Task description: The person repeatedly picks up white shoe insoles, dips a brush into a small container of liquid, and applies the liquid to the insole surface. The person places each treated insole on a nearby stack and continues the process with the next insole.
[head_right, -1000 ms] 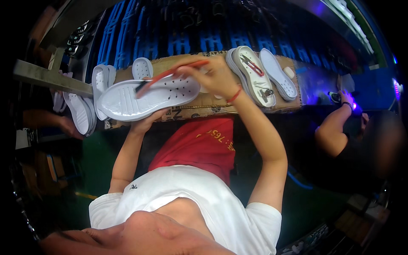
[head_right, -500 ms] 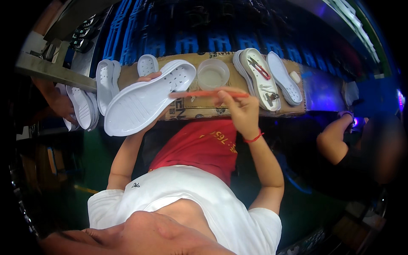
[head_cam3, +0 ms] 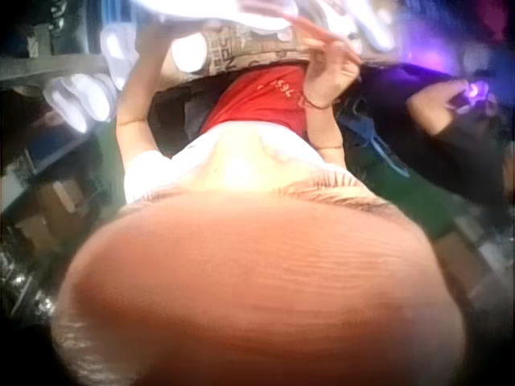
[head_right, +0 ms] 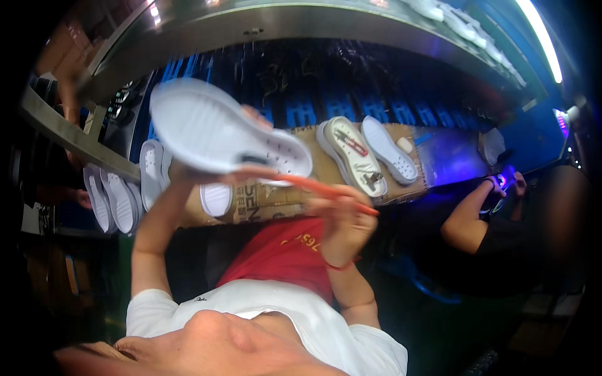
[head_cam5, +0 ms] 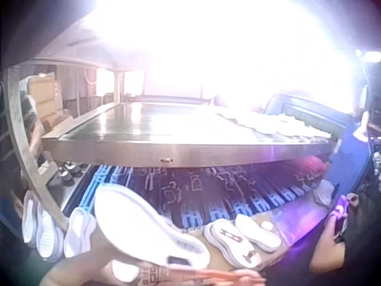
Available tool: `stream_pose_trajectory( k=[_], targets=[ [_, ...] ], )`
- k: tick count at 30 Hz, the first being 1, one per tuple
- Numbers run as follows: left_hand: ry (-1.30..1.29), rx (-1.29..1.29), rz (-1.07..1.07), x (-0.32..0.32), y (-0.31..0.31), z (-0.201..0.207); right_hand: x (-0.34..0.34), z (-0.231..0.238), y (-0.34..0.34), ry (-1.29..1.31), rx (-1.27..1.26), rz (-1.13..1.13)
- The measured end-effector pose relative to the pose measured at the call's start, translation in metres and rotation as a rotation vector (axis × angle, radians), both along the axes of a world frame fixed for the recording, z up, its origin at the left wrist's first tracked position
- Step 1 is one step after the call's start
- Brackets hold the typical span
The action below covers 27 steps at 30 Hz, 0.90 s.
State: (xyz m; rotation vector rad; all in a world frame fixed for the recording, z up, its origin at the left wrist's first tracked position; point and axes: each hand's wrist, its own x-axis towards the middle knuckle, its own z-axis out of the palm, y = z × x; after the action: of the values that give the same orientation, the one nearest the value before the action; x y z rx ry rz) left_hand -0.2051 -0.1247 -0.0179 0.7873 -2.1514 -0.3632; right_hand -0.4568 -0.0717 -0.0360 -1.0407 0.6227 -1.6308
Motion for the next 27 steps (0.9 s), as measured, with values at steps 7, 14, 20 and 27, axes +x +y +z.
stream_pose_trajectory(
  k=[7,14,20,27],
  targets=[
    [0.958,0.632,-0.142,0.075,-0.28,0.174,-0.041,0.004,-0.001,-0.15,-0.016,-0.241],
    [-0.291,-0.845,0.573,0.059,-0.142,0.112,-0.048,-0.033,0.0,0.124,0.175,-0.075],
    [-1.272,-0.373,0.024,0.192,0.01,-0.029,-0.044,-0.063,-0.001,0.24,0.28,0.065],
    [-1.26,-0.154,0.06,0.257,0.053,-0.086,-0.034,-0.071,-0.019,0.336,0.291,0.105]
  ],
)
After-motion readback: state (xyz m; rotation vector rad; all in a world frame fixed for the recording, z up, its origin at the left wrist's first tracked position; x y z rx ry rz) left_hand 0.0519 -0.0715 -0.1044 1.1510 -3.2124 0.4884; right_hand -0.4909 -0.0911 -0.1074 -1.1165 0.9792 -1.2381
